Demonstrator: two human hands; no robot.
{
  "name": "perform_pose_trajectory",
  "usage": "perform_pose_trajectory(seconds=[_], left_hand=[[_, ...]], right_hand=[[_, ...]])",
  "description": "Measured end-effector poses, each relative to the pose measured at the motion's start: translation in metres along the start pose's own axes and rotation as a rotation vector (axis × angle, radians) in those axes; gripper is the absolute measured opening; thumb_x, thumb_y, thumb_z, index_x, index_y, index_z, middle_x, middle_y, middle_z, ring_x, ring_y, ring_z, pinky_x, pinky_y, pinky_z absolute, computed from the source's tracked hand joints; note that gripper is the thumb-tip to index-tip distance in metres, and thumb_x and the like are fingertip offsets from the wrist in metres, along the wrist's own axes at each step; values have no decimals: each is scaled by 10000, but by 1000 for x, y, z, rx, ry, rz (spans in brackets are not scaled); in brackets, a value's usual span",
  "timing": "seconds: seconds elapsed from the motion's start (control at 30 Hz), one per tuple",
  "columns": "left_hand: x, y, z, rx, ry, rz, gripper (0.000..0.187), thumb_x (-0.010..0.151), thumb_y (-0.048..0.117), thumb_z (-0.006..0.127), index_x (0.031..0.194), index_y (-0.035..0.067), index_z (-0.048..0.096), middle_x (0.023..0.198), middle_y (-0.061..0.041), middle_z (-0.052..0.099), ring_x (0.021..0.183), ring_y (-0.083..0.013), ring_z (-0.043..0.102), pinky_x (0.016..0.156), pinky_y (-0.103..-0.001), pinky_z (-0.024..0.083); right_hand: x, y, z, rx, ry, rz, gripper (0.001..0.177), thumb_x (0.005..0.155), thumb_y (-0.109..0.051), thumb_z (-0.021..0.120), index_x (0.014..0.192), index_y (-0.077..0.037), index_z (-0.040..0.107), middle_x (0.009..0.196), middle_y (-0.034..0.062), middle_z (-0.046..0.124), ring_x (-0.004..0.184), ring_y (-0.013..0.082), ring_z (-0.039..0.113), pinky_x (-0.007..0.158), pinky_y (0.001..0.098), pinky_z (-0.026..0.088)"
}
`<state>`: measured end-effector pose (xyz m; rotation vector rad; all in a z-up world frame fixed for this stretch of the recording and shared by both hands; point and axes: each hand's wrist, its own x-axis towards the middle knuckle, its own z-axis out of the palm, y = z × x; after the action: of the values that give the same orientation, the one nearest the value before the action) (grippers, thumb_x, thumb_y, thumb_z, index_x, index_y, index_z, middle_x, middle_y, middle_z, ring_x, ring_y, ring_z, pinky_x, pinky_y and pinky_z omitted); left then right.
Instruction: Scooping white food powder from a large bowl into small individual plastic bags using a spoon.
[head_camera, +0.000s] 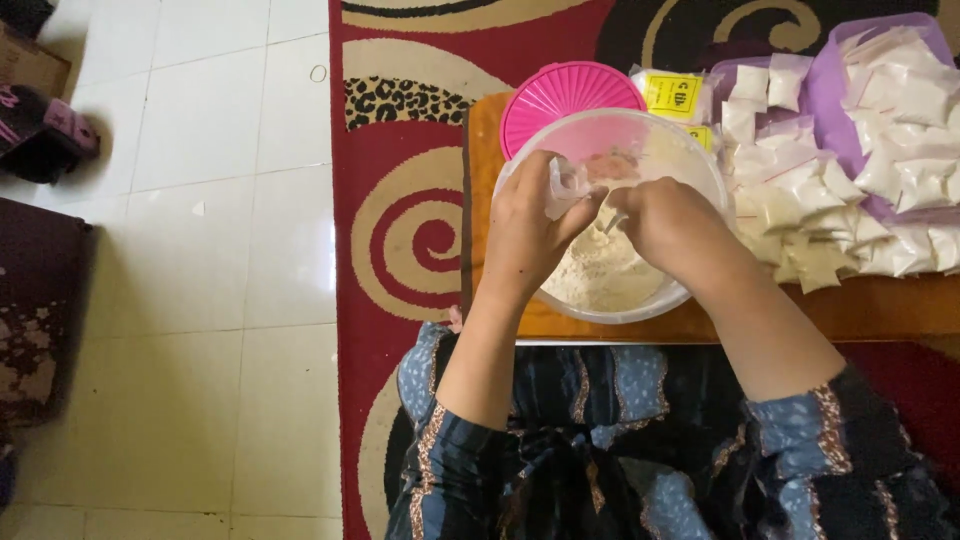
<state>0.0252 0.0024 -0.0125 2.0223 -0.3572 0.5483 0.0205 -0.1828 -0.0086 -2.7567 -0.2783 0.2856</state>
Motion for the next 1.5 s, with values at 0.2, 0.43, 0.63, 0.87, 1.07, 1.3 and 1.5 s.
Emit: perform_pose_trajectory(seconds=[0.2, 0.43, 0.63, 0.87, 1.07, 1.3, 1.5], left_hand=[[5, 7, -4, -49, -8, 1, 404, 803, 377, 797, 1038, 127, 584, 863, -119, 634, 817, -334, 675, 646, -416, 555], [12, 24, -19, -15, -73, 42, 399, 799, 293, 782, 1002, 3, 598, 869, -135, 676, 724, -238, 630, 664, -323, 512], [12, 22, -19, 10, -82, 35, 430, 811, 314, 764, 1033, -21, 612, 883, -152, 686, 754, -262, 654, 699, -334, 527], [12, 24, -18, -18, -72, 31, 389, 807, 291, 765, 996, -10, 607, 840, -134, 674, 709, -236, 629, 657, -317, 515], [12, 22, -18, -11, -52, 55, 369, 800, 271, 778, 984, 2, 607, 837, -118, 676, 693, -222, 616, 647, -310, 510], [13, 24, -19, -26, -59, 42, 389, 783, 240, 792, 1022, -15, 622, 857, -121, 686, 713, -219, 636, 657, -302, 523], [13, 22, -18, -7, -46, 70, 364, 803, 256, 775, 989, -4, 599, 818, -105, 658, 684, -212, 603, 641, -304, 500]], right_hand=[[-6, -11, -20, -310, 270, -176, 138, 956, -152, 602, 877, -132, 713, 671, 84, 675, 724, 297, 733, 680, 374, 585], [-22, 7, -29, -191, 641, -199, 161, 975, 29, 706, 1065, -69, 797, 826, 56, 747, 737, 203, 682, 866, 377, 431], [-26, 14, -26, -3, 647, -220, 138, 1030, 81, 724, 1112, -4, 794, 748, 44, 679, 605, 177, 542, 910, 364, 316], [-22, 6, -10, -172, 535, -158, 131, 1019, -48, 699, 1063, -117, 800, 884, 6, 770, 780, 188, 687, 1018, 425, 253], [-29, 4, -16, -296, 680, -142, 178, 1053, 21, 760, 1089, -144, 820, 881, -17, 767, 802, 151, 696, 1083, 377, 216], [-14, -3, -9, -137, 571, -177, 55, 1043, -42, 720, 1021, -62, 766, 760, 35, 701, 620, 220, 580, 963, 405, 259], [-12, 3, -8, -32, 472, -143, 75, 1024, -99, 716, 1034, -78, 788, 713, 21, 707, 510, 211, 489, 949, 390, 261]])
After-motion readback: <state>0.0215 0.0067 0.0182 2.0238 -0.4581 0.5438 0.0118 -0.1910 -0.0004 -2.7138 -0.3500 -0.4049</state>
